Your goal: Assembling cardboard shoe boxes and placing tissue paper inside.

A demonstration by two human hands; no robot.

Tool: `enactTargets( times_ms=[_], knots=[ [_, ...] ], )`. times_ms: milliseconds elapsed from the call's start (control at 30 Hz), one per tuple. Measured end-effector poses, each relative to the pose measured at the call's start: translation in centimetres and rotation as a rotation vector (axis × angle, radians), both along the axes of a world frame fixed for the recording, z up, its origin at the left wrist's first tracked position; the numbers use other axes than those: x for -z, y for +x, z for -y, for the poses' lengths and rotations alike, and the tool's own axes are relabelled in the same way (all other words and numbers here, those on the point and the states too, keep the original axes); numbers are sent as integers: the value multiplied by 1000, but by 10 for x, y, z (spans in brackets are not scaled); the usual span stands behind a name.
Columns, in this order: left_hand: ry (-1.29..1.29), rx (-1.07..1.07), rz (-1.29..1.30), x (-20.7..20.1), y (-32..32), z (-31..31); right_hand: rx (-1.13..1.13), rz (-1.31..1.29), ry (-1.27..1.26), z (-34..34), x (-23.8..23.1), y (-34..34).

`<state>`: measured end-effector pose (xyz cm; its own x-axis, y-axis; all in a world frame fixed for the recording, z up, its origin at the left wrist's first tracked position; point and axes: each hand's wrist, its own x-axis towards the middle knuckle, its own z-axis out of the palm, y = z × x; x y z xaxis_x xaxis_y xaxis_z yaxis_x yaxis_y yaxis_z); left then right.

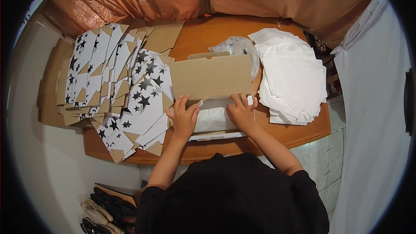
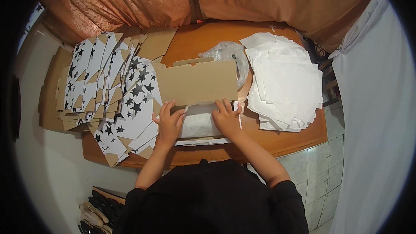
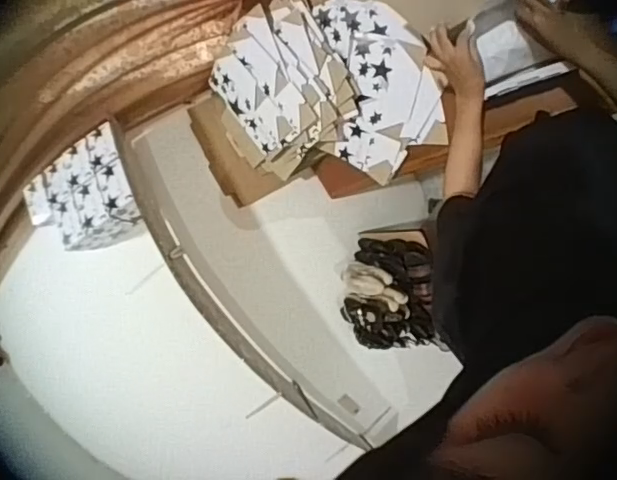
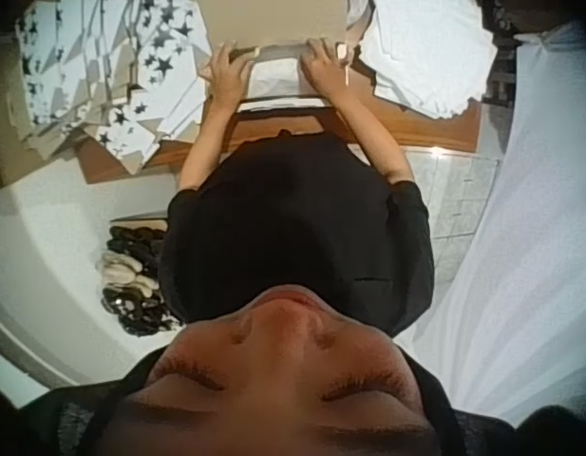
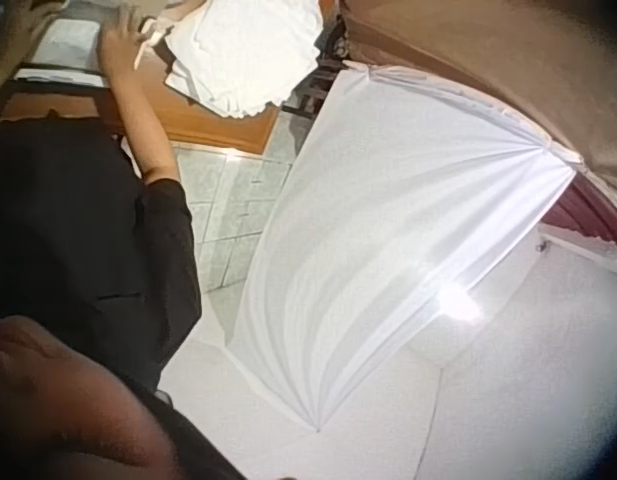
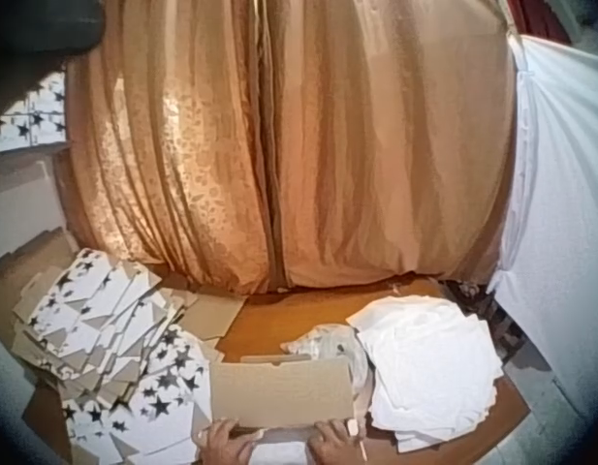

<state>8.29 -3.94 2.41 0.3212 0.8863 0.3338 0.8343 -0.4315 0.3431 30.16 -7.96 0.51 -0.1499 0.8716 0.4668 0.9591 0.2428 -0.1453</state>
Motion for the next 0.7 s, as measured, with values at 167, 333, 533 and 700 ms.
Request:
enactTargets(
  times_ms=[167, 333, 533, 700],
  knots=[
    [7, 156, 49, 1, -17, 0, 29, 72, 232, -13, 14, 1],
    [-116, 360, -59, -6, -35, 5, 7, 106, 249, -10, 18, 2],
    [-163, 487, -220, -11, -35, -4, -56, -105, 351, 0, 7, 5],
    [-204, 509, -325, -19, -34, -14, -198, 144, -92, 9, 4, 31]
  ],
)
